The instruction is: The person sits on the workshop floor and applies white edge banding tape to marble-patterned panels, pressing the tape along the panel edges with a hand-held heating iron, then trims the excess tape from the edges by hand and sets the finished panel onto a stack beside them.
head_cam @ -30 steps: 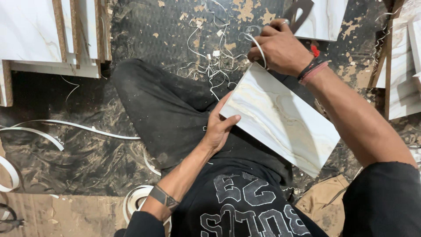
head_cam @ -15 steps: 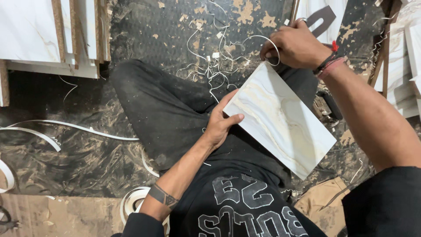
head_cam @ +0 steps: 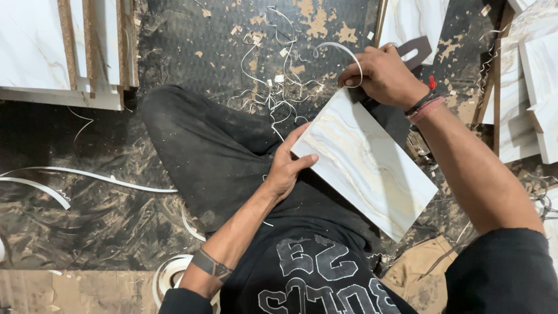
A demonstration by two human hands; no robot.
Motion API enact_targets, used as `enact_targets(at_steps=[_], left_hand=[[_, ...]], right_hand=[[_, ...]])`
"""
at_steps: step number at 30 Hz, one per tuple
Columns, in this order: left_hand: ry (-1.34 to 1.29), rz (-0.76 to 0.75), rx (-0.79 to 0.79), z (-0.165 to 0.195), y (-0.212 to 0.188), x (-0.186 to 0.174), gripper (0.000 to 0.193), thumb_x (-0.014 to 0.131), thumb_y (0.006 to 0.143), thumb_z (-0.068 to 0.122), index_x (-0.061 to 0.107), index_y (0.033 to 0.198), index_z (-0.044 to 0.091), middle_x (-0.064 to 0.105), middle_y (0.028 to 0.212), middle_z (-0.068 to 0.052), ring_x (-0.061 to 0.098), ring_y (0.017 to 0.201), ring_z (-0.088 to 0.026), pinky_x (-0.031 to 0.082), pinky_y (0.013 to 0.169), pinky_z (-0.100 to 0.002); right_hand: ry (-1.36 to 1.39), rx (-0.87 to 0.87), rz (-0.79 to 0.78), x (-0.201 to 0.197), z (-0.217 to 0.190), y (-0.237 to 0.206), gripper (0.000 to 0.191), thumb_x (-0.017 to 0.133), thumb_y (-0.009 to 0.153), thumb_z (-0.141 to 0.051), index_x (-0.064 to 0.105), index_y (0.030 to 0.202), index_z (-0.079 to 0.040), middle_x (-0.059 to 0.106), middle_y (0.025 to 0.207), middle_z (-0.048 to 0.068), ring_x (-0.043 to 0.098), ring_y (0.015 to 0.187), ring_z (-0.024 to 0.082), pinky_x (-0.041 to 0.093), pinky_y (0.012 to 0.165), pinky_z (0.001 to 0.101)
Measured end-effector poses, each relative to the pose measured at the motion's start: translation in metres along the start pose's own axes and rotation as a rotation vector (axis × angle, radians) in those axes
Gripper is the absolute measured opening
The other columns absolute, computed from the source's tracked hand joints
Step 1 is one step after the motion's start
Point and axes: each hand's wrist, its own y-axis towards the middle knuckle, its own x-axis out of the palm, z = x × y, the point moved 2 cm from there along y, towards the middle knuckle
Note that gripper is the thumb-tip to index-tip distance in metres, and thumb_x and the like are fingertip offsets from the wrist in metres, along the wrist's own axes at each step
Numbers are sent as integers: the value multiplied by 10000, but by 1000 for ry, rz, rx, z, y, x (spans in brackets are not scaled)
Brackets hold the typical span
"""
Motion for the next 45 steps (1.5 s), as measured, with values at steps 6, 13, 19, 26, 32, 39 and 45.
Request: enact_targets(at_steps=[6, 13, 19, 26, 32, 39, 45], left_hand=[[52, -16, 10, -3, 4, -4, 738, 728, 852, -43, 443, 1531, -3, 583, 1416, -94, 535, 1327, -180, 394, 1162, -342], [21, 0, 27, -24, 18, -23, 765, 735, 826, -35, 440, 1528, 32, 584, 1419, -80, 553, 1307, -199, 423, 1141, -354], [-24, 42, -19, -30, 18, -31, 682, 787, 844, -96, 481, 1453, -67, 585, 1366, -109, 588, 1259, -221, 489, 1086, -389], [5, -108, -38, 0, 16, -15, 981, 759, 799, -109, 293, 1629, 132, 551, 1462, -79, 544, 1290, -181, 445, 1096, -322], [-281, -144, -18, -22, 17, -25, 957, 755, 826, -82, 228, 1600, 113, 495, 1427, -45, 503, 1319, -196, 406, 1135, -374], [-601, -289, -14, -3, 9, -18, 897, 721, 919, 455, 262, 1620, 136, 498, 1516, -90, 536, 1403, -239, 400, 1203, -431], [-25, -96, -190, 25, 44, -22, 758, 678, 934, 493, 488, 1496, 22, 643, 1351, -97, 646, 1167, -174, 526, 991, -335]], right_hand=[[-288, -228, -82, -16, -23, 10, 94, 700, 919, -203, 788, 947, -218, 637, 831, -63, 556, 937, 165, 347, 959, 383], [-408, -559, -205, 0, -105, 30, 45, 712, 755, -210, 726, 738, -171, 645, 843, -80, 584, 1034, 158, 405, 1020, 385], [-145, -574, -153, 20, -144, 23, 139, 707, 777, -205, 723, 907, -160, 648, 924, -42, 578, 1008, 186, 409, 968, 390], [-118, -163, 11, -6, -93, -7, 117, 717, 938, -248, 753, 1035, -194, 665, 957, -28, 585, 1015, 199, 359, 910, 416], [-111, -317, -18, 10, -127, 3, 225, 724, 805, -266, 741, 1012, -180, 685, 1010, -26, 593, 1022, 183, 387, 912, 395], [65, -342, -36, 5, -145, 6, 161, 733, 831, -169, 736, 990, -142, 671, 946, -3, 611, 1001, 199, 410, 870, 392], [916, 273, 432, -7, -87, -41, 127, 563, 1070, -70, 682, 1091, -31, 680, 981, 10, 668, 802, 75, 541, 692, 255]])
